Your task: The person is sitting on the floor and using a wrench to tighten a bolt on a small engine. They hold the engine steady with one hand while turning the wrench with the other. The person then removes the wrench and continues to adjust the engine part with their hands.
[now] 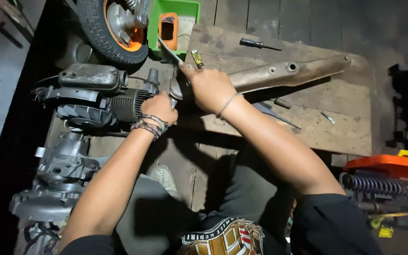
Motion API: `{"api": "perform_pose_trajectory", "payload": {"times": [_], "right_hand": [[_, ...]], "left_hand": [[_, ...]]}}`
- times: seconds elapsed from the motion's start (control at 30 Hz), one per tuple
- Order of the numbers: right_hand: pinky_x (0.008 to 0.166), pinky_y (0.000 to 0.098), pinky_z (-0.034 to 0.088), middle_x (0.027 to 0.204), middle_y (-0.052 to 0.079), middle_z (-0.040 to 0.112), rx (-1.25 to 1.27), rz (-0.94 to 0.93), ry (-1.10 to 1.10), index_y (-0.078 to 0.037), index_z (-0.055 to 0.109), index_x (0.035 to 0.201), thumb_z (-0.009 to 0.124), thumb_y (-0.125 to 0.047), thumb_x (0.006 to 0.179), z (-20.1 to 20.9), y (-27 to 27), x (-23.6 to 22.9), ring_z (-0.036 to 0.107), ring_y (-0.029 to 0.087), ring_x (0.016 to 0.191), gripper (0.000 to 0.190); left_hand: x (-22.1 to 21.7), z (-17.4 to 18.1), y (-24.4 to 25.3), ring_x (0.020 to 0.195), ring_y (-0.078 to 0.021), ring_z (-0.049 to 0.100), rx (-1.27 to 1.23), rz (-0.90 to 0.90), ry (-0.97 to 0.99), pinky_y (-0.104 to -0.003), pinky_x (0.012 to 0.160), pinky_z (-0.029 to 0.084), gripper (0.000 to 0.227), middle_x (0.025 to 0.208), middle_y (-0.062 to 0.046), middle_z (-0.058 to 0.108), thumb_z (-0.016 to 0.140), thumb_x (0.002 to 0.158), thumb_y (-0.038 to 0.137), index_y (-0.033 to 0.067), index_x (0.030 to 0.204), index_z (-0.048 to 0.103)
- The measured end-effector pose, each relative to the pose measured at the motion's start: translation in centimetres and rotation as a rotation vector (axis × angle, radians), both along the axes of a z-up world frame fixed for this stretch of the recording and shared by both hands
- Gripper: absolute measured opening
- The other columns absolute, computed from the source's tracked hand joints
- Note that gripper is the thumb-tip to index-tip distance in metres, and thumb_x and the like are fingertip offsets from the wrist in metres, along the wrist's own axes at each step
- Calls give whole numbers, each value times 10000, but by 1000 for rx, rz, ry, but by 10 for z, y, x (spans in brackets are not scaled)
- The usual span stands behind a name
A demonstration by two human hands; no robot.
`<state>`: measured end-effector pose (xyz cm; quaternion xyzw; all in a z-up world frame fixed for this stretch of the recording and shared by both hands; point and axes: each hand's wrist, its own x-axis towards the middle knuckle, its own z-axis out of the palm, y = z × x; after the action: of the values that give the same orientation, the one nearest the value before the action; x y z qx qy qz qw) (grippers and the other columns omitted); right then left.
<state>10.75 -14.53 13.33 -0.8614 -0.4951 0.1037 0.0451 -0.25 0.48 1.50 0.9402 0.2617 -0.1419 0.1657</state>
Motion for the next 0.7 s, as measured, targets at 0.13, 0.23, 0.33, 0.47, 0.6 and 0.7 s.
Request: {"api": "perform_pose_trajectory", "payload": {"times": [0.13, 0.23, 0.33, 0.47, 0.6, 0.7], "right_hand": [[766, 559, 618, 952, 182, 756, -45, 34, -78, -236, 474, 1538, 453, -109, 966, -11, -1, -12, 761, 421, 887, 586], [764, 566, 617, 972, 188, 749, 55, 49, -129, -252, 489, 1527, 457, -118, 991, -11, 11, -5, 758, 423, 900, 553], [785, 605, 601, 988, 240, 750, 36, 59, -20, -193, 451, 1549, 435, -76, 987, 7, -7, -8, 747, 461, 938, 574], [794, 612, 598, 1008, 244, 746, -41, 59, -13, -215, 438, 1549, 458, -106, 968, 8, -11, -3, 741, 475, 939, 592], [490, 560, 539, 761, 199, 659, 78, 87, -147, -240, 332, 1640, 510, 2, 832, -48, 22, 29, 651, 432, 590, 862], [812, 621, 587, 983, 281, 736, -88, 54, -5, -244, 401, 1589, 491, -93, 938, 20, -9, -10, 725, 515, 959, 674]], "left_hand": [[1, -8, -1, 1047, -467, 710, 25, 28, -33, -571, 950, 520, 413, 1045, -240, 735, 623, 833, 281, -2, 1133, 636], [5, -6, 0, 1081, -466, 700, 43, 19, -26, -580, 969, 501, 446, 1088, -227, 735, 621, 853, 304, -4, 1176, 625], [8, -3, -2, 1093, -457, 700, 37, 57, -45, -568, 946, 526, 489, 1107, -234, 735, 635, 864, 299, -27, 1228, 628], [9, -5, -1, 1076, -446, 709, 2, 65, -39, -575, 940, 527, 444, 1086, -207, 745, 620, 840, 284, 4, 1183, 652], [10, -14, -5, 1074, -425, 699, 35, 64, 49, -550, 898, 540, 526, 1167, -174, 718, 694, 857, 343, 48, 1270, 556], [3, -12, -6, 1056, -429, 711, -10, 46, -15, -577, 948, 506, 403, 1063, -169, 735, 605, 839, 296, 52, 1159, 588]]}}
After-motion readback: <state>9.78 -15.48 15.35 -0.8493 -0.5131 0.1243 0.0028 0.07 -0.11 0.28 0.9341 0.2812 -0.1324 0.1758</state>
